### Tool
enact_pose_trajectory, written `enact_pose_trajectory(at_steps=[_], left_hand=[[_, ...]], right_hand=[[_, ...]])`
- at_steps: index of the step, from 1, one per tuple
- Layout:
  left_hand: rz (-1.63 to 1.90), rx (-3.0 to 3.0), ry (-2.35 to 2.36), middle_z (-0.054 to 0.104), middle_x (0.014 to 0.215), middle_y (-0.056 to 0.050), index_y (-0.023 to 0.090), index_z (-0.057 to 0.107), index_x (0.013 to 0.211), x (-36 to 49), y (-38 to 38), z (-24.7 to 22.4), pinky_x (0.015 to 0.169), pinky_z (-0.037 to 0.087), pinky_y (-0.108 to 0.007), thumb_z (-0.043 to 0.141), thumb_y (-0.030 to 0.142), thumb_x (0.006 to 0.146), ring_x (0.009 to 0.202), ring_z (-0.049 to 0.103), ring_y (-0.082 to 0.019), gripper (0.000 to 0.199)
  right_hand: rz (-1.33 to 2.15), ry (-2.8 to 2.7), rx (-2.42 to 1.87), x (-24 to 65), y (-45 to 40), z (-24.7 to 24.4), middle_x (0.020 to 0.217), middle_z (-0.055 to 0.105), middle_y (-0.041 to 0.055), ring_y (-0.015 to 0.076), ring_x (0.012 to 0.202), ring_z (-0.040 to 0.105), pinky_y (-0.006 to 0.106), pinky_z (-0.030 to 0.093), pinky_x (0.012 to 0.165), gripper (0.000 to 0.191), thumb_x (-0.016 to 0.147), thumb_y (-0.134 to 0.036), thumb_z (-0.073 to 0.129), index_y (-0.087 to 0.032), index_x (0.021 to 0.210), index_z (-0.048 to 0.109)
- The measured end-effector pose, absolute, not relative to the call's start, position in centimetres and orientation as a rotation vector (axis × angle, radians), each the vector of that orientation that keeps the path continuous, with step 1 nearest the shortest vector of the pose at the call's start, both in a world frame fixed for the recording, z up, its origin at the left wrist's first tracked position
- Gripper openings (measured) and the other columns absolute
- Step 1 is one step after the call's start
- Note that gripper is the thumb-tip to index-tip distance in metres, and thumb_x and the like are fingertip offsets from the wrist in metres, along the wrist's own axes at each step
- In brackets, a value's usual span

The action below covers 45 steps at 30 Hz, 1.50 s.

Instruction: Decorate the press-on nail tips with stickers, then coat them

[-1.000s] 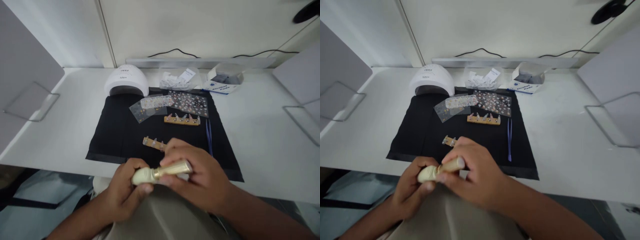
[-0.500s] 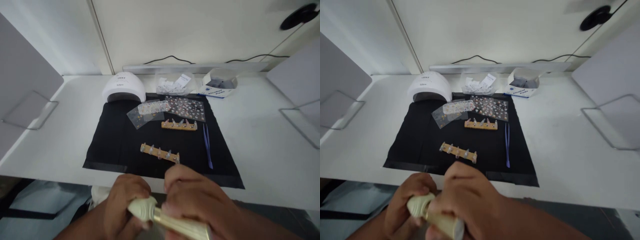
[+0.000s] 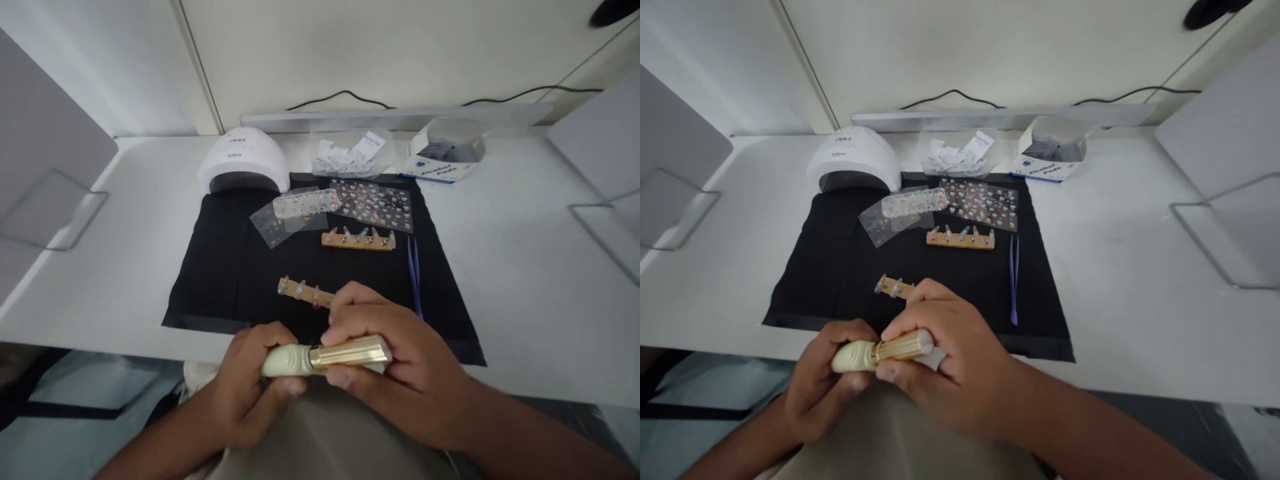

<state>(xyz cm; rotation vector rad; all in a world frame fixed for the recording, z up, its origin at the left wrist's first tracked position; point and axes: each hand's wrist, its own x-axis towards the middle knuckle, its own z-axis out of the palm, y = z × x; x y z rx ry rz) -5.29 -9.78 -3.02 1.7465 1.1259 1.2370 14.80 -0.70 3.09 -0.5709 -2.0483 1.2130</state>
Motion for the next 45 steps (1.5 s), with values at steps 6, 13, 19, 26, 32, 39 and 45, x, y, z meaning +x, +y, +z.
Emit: enact_pose_trajectory(at_steps=[6, 13, 19, 26, 32, 39, 45], left_hand=[[1.219, 1.716, 1.15, 0.066, 0.081, -0.003, 0.023, 0.056, 0.111, -5.5, -9.8, -3.6, 0.061, 0.043, -0.028, 0.057, 0.04, 0.101, 0.067, 0.059, -0.017, 0.019], [1.225, 1.68, 1.191, 0.067, 0.086, -0.004, 0.023, 0.058, 0.112, -6.0, -10.2, -3.7, 0.064, 0.046, -0.028, 0.059, 0.039, 0.1, 0.071, 0.061, -0.017, 0.02], [1.235, 1.617, 1.305, 0.066, 0.082, -0.002, 0.023, 0.061, 0.11, -7.0, -10.5, -4.7, 0.059, 0.044, -0.026, 0.059, 0.038, 0.099, 0.065, 0.057, -0.016, 0.019], [1.279, 1.457, 1.532, 0.067, 0.089, -0.002, 0.022, 0.063, 0.114, -8.4, -11.7, -5.8, 0.063, 0.048, -0.026, 0.061, 0.033, 0.098, 0.071, 0.06, -0.017, 0.019], [1.299, 1.364, 1.578, 0.066, 0.086, -0.004, 0.02, 0.065, 0.111, -8.7, -11.9, -6.5, 0.062, 0.048, -0.026, 0.061, 0.04, 0.098, 0.071, 0.06, -0.018, 0.024], [1.302, 1.331, 1.547, 0.069, 0.087, -0.003, 0.022, 0.067, 0.109, -8.5, -11.6, -5.9, 0.061, 0.048, -0.025, 0.066, 0.039, 0.095, 0.071, 0.06, -0.017, 0.023], [1.342, 1.314, 1.561, 0.069, 0.085, -0.003, 0.021, 0.068, 0.106, -8.3, -11.4, -5.3, 0.06, 0.048, -0.024, 0.069, 0.039, 0.093, 0.068, 0.06, -0.016, 0.022]], right_hand=[[1.299, -1.931, -0.654, 15.4, 0.0, 3.0, 0.083, 0.063, 0.0003, 0.0162, 0.075, 0.064, 0.03, 0.053, 0.064, 0.015, 0.085, -0.018, 0.072, -0.025, 0.097, 0.067], [1.355, -1.836, -0.717, 16.4, 0.6, 3.1, 0.083, 0.063, 0.001, 0.0162, 0.073, 0.063, 0.029, 0.052, 0.061, 0.01, 0.089, -0.026, 0.073, -0.028, 0.098, 0.07], [1.334, -1.717, -0.869, 17.7, 2.5, 3.3, 0.082, 0.066, 0.0016, 0.0177, 0.071, 0.064, 0.03, 0.052, 0.059, 0.013, 0.087, -0.041, 0.078, -0.03, 0.091, 0.072], [1.474, -2.138, -0.958, 16.4, 8.1, 2.5, 0.074, 0.07, -0.0013, 0.0154, 0.065, 0.065, 0.029, 0.05, 0.059, 0.013, 0.077, -0.034, 0.077, -0.023, 0.08, 0.07], [1.557, -2.197, -0.905, 15.4, 9.0, 0.5, 0.07, 0.067, -0.0019, 0.0146, 0.063, 0.063, 0.029, 0.047, 0.058, 0.013, 0.077, -0.033, 0.073, -0.022, 0.081, 0.068], [1.586, -2.234, -0.95, 15.2, 9.1, 0.4, 0.07, 0.069, -0.0014, 0.0162, 0.063, 0.065, 0.03, 0.047, 0.059, 0.013, 0.076, -0.033, 0.071, -0.021, 0.081, 0.067], [1.574, -2.195, -0.998, 15.0, 9.1, 0.8, 0.075, 0.068, 0.0005, 0.0173, 0.069, 0.065, 0.031, 0.048, 0.063, 0.016, 0.079, -0.035, 0.068, -0.021, 0.084, 0.064]])
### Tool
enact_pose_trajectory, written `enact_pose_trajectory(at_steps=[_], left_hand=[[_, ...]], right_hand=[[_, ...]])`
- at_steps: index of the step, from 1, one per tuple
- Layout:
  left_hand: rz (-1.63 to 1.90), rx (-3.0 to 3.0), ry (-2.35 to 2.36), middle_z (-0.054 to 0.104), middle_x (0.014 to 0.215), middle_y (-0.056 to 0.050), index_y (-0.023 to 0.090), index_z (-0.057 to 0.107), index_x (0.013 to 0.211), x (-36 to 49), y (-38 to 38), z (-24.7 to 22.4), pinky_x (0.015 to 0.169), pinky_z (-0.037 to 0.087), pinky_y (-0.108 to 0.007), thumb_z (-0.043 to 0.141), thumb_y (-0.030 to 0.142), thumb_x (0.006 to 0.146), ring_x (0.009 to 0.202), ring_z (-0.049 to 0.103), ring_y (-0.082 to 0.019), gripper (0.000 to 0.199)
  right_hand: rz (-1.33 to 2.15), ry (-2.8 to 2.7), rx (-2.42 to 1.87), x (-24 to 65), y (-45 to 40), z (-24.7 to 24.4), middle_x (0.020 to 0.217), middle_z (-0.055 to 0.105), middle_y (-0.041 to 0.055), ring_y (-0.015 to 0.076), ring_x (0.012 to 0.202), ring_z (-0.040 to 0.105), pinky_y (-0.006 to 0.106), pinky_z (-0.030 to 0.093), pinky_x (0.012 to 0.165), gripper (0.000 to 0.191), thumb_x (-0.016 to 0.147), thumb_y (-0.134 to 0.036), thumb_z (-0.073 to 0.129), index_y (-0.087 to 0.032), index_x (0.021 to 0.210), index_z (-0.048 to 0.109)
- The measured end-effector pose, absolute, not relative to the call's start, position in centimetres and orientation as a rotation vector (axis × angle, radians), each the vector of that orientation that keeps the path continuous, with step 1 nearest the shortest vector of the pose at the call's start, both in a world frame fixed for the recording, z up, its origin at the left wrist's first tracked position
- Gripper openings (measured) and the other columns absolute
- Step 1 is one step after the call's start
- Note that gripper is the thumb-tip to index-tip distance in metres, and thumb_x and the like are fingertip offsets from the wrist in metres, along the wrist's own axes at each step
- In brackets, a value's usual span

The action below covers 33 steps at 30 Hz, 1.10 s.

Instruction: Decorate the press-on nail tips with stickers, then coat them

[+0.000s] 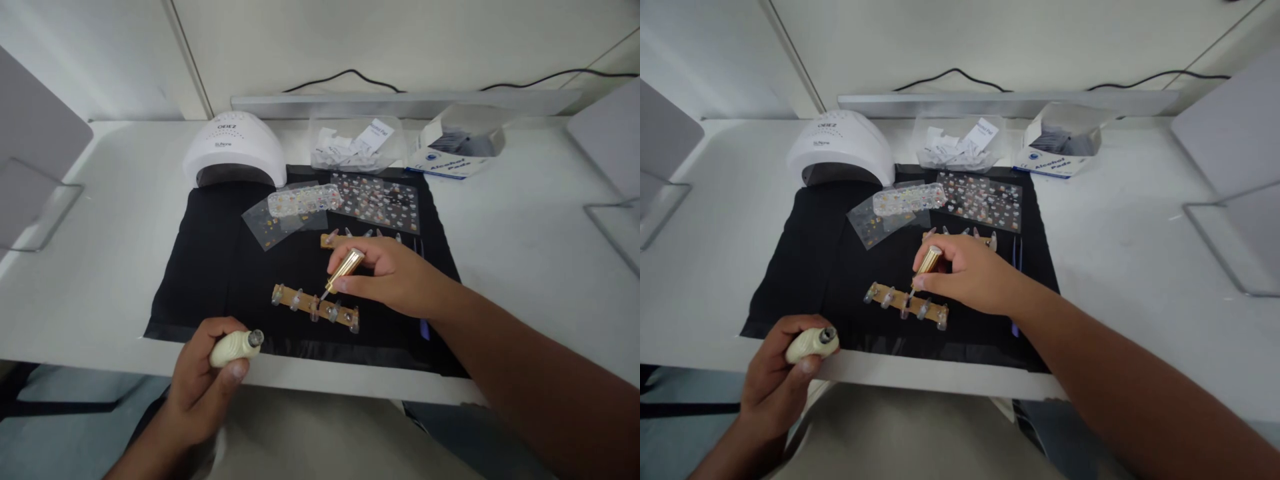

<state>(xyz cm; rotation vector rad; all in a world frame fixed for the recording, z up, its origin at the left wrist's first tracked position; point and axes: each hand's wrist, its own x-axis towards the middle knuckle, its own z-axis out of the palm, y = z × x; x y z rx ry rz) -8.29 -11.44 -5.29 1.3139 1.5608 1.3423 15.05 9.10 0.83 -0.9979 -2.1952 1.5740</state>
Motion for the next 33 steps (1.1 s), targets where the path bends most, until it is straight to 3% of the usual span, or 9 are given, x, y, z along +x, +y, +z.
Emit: enact_pose_trajectory(at_steps=[33], left_hand=[[1.327, 1.367, 1.511, 0.07, 0.09, -0.002, 0.024, 0.067, 0.112, -8.47, -11.48, -5.7, 0.064, 0.05, -0.023, 0.067, 0.035, 0.095, 0.073, 0.062, -0.015, 0.02]], right_hand=[[1.603, -2.038, -1.052, 14.74, 8.82, 0.65, 0.071, 0.065, -0.0013, 0.0158, 0.066, 0.061, 0.031, 0.046, 0.062, 0.01, 0.076, -0.03, 0.069, -0.022, 0.079, 0.064]])
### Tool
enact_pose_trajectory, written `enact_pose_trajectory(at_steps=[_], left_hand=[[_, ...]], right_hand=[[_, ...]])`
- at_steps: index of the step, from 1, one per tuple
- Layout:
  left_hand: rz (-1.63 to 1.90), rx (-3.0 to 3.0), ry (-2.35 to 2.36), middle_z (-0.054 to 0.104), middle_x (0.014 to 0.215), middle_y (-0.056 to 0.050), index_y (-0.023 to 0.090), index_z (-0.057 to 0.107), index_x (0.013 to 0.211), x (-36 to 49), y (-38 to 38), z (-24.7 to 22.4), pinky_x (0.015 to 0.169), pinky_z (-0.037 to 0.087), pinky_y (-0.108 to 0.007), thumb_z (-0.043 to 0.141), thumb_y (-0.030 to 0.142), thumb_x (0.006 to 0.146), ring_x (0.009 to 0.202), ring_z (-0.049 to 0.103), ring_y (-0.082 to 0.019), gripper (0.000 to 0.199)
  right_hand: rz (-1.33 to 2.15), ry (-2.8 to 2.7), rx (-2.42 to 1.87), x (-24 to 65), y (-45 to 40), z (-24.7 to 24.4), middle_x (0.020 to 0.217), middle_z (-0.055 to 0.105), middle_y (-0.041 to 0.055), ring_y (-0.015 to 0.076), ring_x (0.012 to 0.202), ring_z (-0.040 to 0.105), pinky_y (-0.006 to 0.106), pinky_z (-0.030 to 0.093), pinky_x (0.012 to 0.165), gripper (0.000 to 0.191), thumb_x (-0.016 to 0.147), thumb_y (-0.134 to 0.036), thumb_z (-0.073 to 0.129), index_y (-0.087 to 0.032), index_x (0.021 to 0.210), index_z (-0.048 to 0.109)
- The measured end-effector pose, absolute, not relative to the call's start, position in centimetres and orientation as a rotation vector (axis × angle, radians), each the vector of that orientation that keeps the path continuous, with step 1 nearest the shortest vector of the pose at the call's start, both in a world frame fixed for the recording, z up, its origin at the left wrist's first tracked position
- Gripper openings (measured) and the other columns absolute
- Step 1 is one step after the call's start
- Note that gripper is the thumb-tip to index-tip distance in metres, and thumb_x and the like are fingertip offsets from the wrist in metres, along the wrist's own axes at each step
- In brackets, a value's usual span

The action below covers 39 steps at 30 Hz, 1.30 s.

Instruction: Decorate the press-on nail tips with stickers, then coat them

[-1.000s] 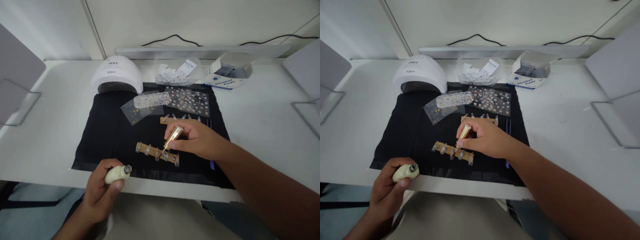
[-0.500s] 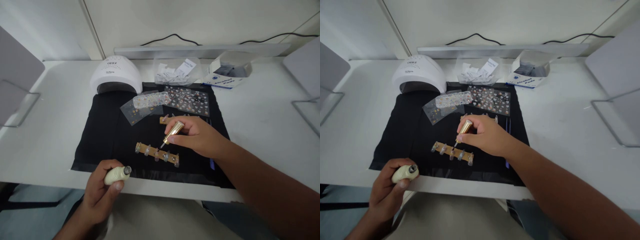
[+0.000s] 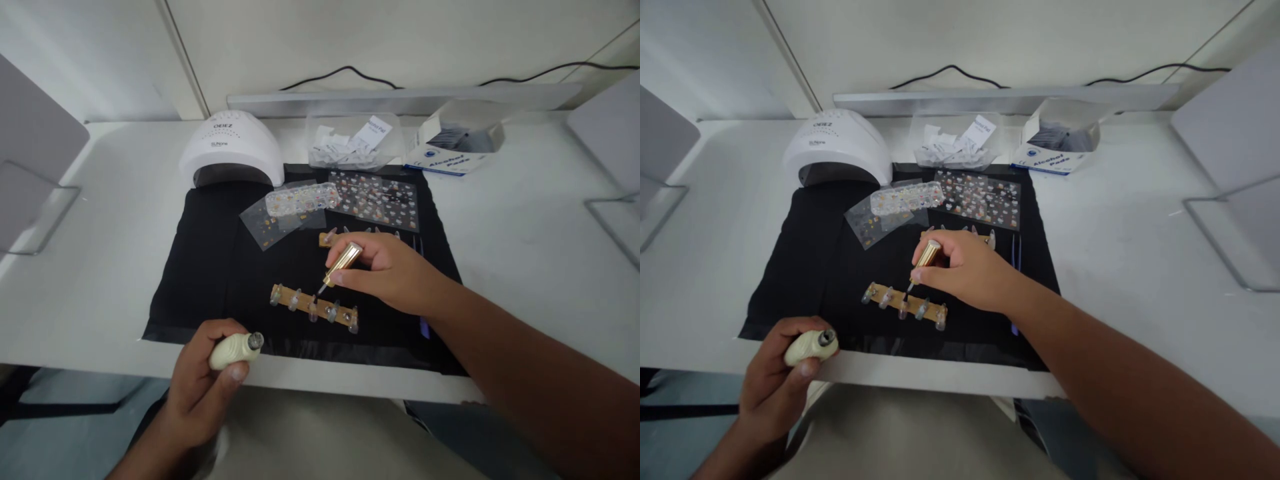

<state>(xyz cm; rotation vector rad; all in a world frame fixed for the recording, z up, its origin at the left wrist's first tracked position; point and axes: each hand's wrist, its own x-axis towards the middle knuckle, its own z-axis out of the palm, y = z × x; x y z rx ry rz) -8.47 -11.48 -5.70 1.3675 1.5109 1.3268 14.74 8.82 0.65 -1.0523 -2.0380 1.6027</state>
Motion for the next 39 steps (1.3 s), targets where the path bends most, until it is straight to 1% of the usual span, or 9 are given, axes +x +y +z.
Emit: enact_pose_trajectory(at_steps=[5, 8, 13, 19, 22, 26, 30, 35, 39], left_hand=[[1.351, 1.35, 1.517, 0.07, 0.089, -0.002, 0.023, 0.068, 0.11, -8.43, -11.54, -5.88, 0.062, 0.049, -0.024, 0.066, 0.036, 0.095, 0.072, 0.062, -0.017, 0.02], [1.358, 1.346, 1.52, 0.07, 0.089, -0.002, 0.023, 0.068, 0.111, -8.34, -11.51, -5.81, 0.062, 0.048, -0.024, 0.067, 0.036, 0.095, 0.072, 0.061, -0.016, 0.02], [1.354, 1.354, 1.505, 0.069, 0.089, -0.002, 0.024, 0.067, 0.112, -8.36, -11.53, -5.79, 0.061, 0.048, -0.023, 0.066, 0.036, 0.096, 0.071, 0.061, -0.016, 0.02], [1.365, 1.349, 1.499, 0.07, 0.087, -0.004, 0.021, 0.068, 0.11, -8.23, -11.42, -5.78, 0.06, 0.048, -0.024, 0.066, 0.034, 0.095, 0.069, 0.061, -0.017, 0.02], [1.367, 1.343, 1.492, 0.069, 0.086, -0.004, 0.021, 0.069, 0.11, -8.25, -11.4, -5.71, 0.059, 0.048, -0.025, 0.066, 0.034, 0.095, 0.068, 0.061, -0.017, 0.02], [1.351, 1.342, 1.492, 0.071, 0.088, -0.004, 0.023, 0.068, 0.111, -8.35, -11.53, -5.75, 0.062, 0.049, -0.025, 0.067, 0.035, 0.094, 0.071, 0.062, -0.017, 0.021], [1.36, 1.321, 1.518, 0.07, 0.086, -0.002, 0.024, 0.069, 0.109, -8.16, -11.53, -5.67, 0.059, 0.047, -0.024, 0.067, 0.036, 0.094, 0.068, 0.059, -0.016, 0.02], [1.361, 1.303, 1.541, 0.07, 0.086, -0.003, 0.021, 0.069, 0.108, -8.1, -11.47, -5.7, 0.059, 0.047, -0.025, 0.069, 0.038, 0.093, 0.068, 0.06, -0.016, 0.022], [1.35, 1.306, 1.545, 0.07, 0.084, -0.004, 0.02, 0.07, 0.106, -8.16, -11.53, -5.81, 0.059, 0.047, -0.026, 0.069, 0.04, 0.092, 0.066, 0.06, -0.017, 0.024]], right_hand=[[1.637, -2.045, -1.006, 14.83, 8.88, 0.69, 0.07, 0.065, -0.0012, 0.0163, 0.065, 0.061, 0.031, 0.047, 0.061, 0.012, 0.073, -0.033, 0.071, -0.023, 0.077, 0.065], [1.676, -2.091, -0.999, 14.74, 8.69, 0.82, 0.068, 0.067, -0.0014, 0.0162, 0.063, 0.062, 0.031, 0.047, 0.06, 0.012, 0.071, -0.031, 0.072, -0.023, 0.077, 0.066], [1.642, -2.09, -1.059, 14.59, 8.52, 0.85, 0.07, 0.068, -0.001, 0.0165, 0.064, 0.062, 0.031, 0.046, 0.061, 0.01, 0.073, -0.029, 0.072, -0.022, 0.078, 0.066], [1.573, -1.995, -1.087, 14.71, 8.74, 0.75, 0.071, 0.063, -0.0009, 0.0158, 0.066, 0.058, 0.031, 0.045, 0.063, 0.012, 0.075, -0.032, 0.069, -0.022, 0.079, 0.063], [1.596, -2.002, -1.058, 14.74, 8.65, 0.97, 0.072, 0.064, -0.0008, 0.0164, 0.067, 0.06, 0.032, 0.046, 0.063, 0.013, 0.074, -0.033, 0.07, -0.023, 0.078, 0.064], [1.649, -2.051, -1.033, 14.57, 8.32, 1.07, 0.069, 0.064, -0.0014, 0.0167, 0.064, 0.061, 0.032, 0.046, 0.061, 0.01, 0.072, -0.031, 0.07, -0.023, 0.076, 0.065], [1.649, -2.055, -1.068, 14.48, 8.17, 0.88, 0.07, 0.065, -0.0004, 0.0185, 0.065, 0.063, 0.032, 0.045, 0.061, 0.009, 0.073, -0.029, 0.069, -0.022, 0.077, 0.064], [1.597, -1.994, -1.114, 14.55, 8.35, 0.79, 0.071, 0.064, -0.0009, 0.0171, 0.066, 0.06, 0.032, 0.045, 0.063, 0.01, 0.075, -0.03, 0.069, -0.022, 0.078, 0.064], [1.574, -1.945, -1.12, 14.55, 8.41, 0.77, 0.068, 0.062, -0.0016, 0.0161, 0.065, 0.058, 0.032, 0.044, 0.063, 0.009, 0.074, -0.027, 0.071, -0.021, 0.075, 0.064]])
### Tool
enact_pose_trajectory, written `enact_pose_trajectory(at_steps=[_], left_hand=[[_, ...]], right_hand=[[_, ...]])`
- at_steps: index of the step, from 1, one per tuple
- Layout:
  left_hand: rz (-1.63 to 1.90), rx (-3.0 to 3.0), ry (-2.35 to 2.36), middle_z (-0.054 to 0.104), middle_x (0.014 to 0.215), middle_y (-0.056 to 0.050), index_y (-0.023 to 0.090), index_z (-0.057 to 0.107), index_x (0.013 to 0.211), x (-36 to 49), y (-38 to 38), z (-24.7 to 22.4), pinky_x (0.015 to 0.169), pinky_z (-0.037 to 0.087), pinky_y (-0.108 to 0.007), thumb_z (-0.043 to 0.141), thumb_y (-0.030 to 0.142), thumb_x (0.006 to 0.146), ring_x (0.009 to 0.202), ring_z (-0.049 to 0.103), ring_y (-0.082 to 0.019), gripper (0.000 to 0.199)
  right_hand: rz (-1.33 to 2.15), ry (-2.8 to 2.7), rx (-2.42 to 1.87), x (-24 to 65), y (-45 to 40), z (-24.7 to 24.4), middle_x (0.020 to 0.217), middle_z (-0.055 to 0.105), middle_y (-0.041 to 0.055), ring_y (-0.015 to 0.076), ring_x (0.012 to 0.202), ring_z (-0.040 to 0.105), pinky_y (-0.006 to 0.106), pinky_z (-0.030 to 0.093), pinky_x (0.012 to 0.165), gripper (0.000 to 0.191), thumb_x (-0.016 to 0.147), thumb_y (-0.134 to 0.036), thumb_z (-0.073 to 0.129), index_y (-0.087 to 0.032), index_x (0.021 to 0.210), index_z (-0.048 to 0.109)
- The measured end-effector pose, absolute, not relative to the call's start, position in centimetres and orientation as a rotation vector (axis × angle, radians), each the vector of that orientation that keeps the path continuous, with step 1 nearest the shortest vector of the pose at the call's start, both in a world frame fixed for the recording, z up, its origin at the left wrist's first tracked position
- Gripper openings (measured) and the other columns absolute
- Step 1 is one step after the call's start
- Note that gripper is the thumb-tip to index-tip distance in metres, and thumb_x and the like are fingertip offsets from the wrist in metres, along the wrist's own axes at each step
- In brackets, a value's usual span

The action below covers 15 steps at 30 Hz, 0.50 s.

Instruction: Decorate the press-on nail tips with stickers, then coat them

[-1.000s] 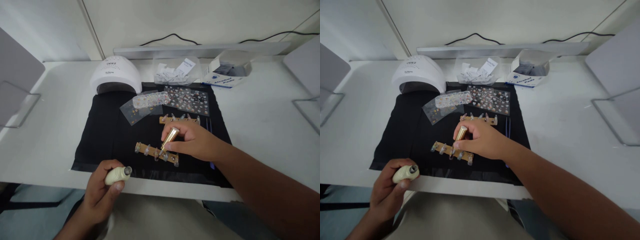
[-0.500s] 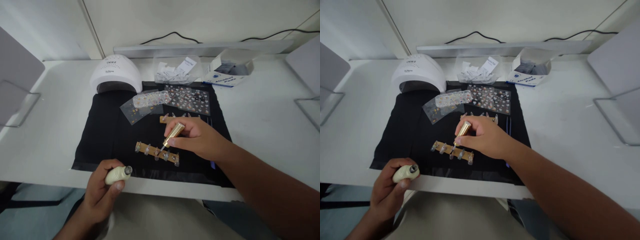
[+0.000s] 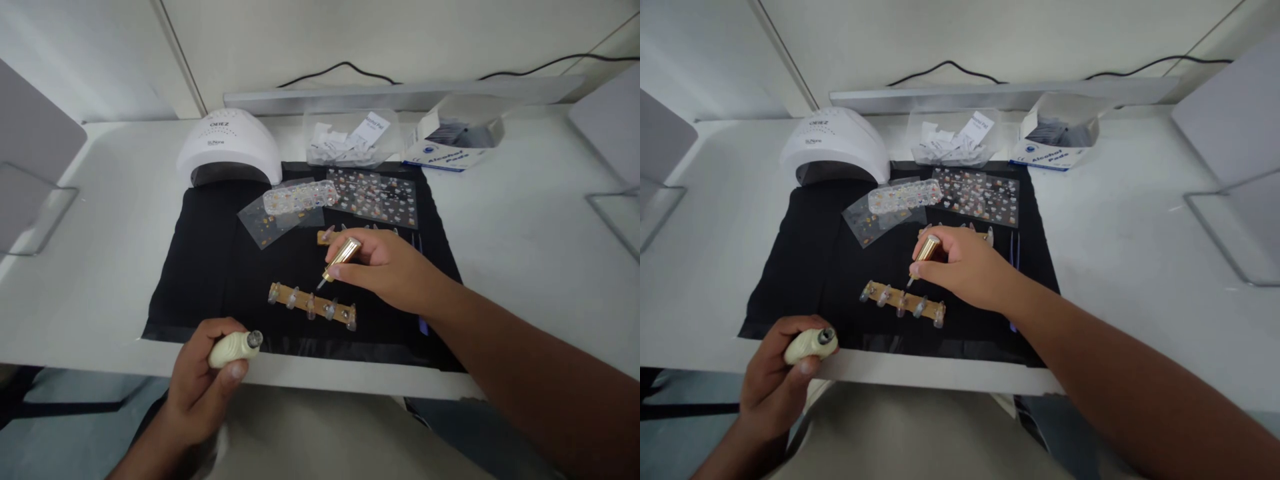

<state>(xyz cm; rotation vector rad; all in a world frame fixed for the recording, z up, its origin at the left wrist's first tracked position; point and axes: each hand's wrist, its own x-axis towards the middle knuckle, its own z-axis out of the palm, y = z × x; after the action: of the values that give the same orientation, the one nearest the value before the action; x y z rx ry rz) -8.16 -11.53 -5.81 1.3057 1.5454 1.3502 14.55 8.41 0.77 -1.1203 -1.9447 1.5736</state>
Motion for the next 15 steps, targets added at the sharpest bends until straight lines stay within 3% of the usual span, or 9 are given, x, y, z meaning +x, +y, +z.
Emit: enact_pose_trajectory(at_steps=[15], left_hand=[[1.241, 1.467, 1.525, 0.068, 0.076, -0.001, 0.022, 0.067, 0.104, -7.8, -10.8, -5.1, 0.055, 0.045, -0.023, 0.065, 0.034, 0.095, 0.059, 0.058, -0.015, 0.016]], right_hand=[[1.608, -1.72, -0.979, 15.8, 6.8, 2.6, 0.077, 0.068, 0.0002, 0.0149, 0.065, 0.062, 0.03, 0.051, 0.061, 0.015, 0.07, -0.03, 0.08, -0.024, 0.076, 0.068]])
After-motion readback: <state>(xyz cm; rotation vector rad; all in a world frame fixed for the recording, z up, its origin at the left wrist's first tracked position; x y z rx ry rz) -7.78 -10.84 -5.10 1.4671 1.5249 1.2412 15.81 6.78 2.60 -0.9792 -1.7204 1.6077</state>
